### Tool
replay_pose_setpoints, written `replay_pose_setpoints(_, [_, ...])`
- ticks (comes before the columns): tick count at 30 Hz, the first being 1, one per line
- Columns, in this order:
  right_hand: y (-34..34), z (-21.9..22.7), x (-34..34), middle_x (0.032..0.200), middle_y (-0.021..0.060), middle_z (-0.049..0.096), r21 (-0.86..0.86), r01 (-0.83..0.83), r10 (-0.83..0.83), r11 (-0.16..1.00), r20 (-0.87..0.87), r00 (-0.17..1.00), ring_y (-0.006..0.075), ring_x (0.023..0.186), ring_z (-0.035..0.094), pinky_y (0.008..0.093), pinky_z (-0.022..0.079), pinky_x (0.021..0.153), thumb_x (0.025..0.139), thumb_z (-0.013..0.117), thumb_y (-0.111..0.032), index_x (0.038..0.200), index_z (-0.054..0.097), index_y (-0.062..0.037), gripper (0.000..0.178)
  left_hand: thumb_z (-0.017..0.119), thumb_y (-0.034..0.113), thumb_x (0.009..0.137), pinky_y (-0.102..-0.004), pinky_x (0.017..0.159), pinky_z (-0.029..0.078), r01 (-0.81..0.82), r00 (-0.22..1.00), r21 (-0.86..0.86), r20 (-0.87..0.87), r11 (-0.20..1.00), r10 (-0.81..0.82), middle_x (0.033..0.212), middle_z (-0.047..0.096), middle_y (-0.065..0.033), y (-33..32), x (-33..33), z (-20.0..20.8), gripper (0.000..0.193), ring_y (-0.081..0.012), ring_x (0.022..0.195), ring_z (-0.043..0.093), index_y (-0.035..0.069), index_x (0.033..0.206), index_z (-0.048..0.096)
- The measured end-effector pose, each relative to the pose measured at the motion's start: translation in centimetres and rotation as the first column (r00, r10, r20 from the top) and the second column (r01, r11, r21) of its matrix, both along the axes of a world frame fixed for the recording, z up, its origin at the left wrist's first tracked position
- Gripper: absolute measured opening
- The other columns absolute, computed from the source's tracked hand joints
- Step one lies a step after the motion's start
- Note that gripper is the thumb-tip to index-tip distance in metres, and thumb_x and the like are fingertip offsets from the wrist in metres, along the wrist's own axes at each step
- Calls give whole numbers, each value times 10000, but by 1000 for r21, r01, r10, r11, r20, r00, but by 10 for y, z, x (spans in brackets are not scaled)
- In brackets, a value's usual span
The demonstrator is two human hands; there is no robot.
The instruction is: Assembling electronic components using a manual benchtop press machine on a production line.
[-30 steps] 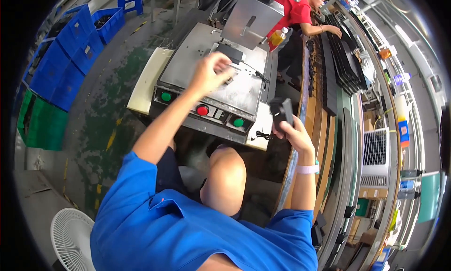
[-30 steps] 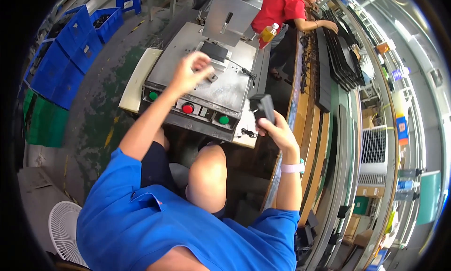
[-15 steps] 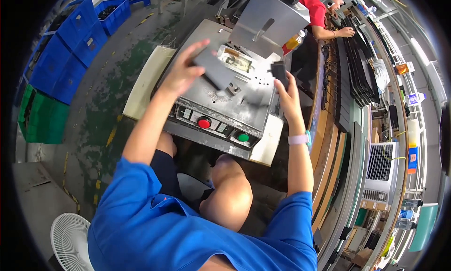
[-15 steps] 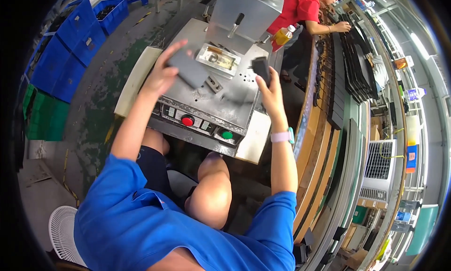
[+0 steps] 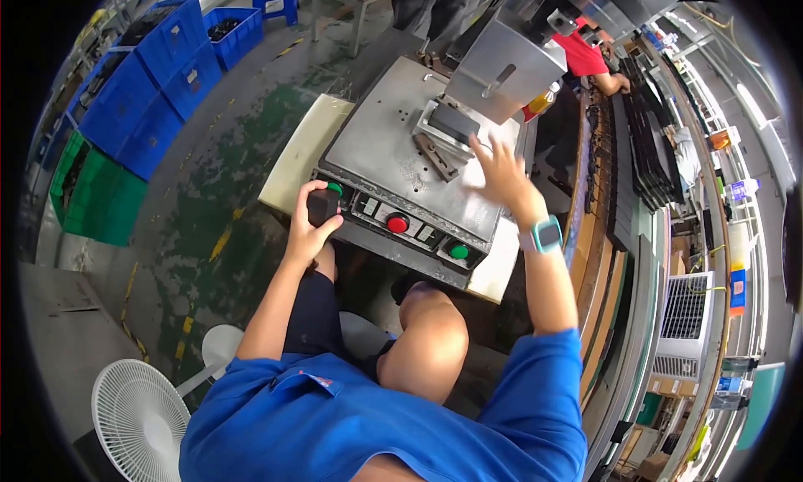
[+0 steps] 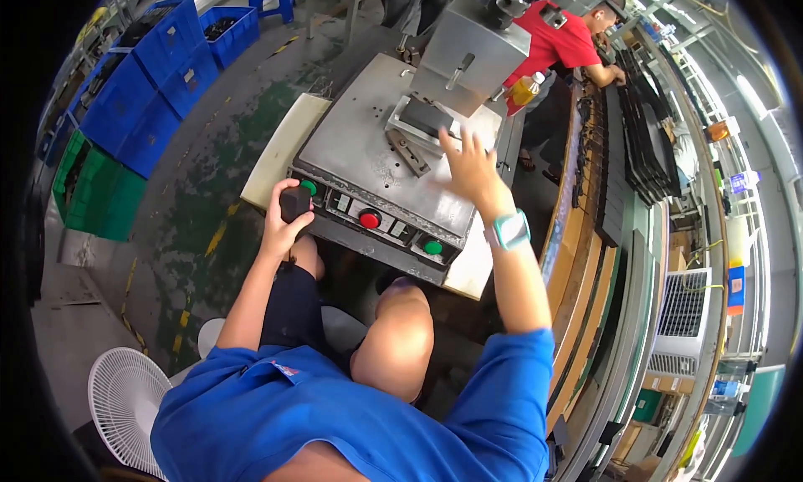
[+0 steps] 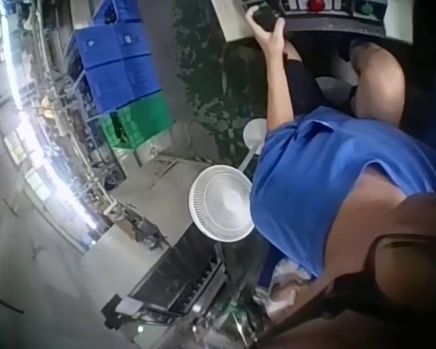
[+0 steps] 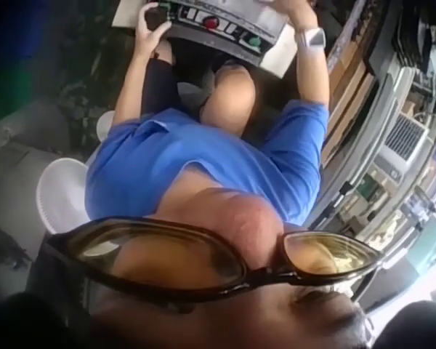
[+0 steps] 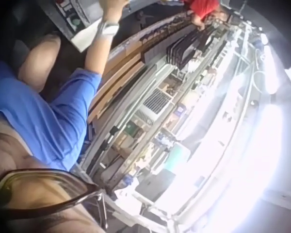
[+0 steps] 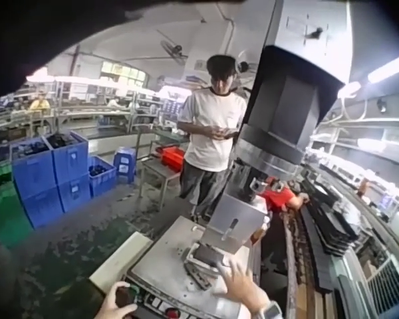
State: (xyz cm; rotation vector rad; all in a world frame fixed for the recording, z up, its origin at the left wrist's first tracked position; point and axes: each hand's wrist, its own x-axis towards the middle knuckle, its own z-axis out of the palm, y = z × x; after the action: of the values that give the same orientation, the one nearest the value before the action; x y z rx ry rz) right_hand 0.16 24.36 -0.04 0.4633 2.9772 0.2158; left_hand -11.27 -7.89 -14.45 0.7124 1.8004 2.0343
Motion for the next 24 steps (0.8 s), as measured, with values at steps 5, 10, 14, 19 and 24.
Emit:
replay_pose_setpoints(5, [-43,-47,85,1537,239,261,-43,61,-61,997,0,998,411,1423,262,626,305,1069,610,870,-447,1538,210,-136,1180,643,-112,707,-310,846,501,-48,951,-66,-307,997,25,1058,591,-101,14,-23,-12,633,-168,932,623,113,1273,472])
replay_pose_setpoints(10, [-89,-30,81,1483,241,340,-324,-133,0,937,-382,924,379,1373,354,489,342,1104,658,870,-392,1484,286,-37,1073,669,-13,754,-336,941,463,232,960,232,100,945,-260,1154,589,-123,49,22,74,585,-244,1080,593,82,1295,465])
replay_pose_setpoints(14, [-128,-22,48,1209,130,572,-887,-421,-387,-191,-326,863,191,1078,578,335,496,921,879,731,-283,1366,416,5,647,635,128,869,-362,992,436,263,920,-34,-291,964,-261,1246,564,-161,85,42,132,556,-290,1202,527,67,1376,414])
replay_pose_setpoints(19, [-63,50,133,1057,82,608,-903,-157,-696,400,-410,590,153,965,582,307,503,799,891,714,-243,1245,490,-19,475,557,256,961,-399,1072,366,498,841,-93,-191,862,-506,1377,495,-202,82,88,157,534,-324,1300,453,40,1421,391])
replay_pose_setpoints(24, [67,98,330,946,220,580,-26,436,-239,900,-865,440,394,883,568,432,454,782,796,756,-195,1023,525,-3,377,602,228,858,-423,1061,371,706,404,-367,-494,606,-770,1304,555,-204,51,163,128,520,-332,1231,521,-28,1302,514])
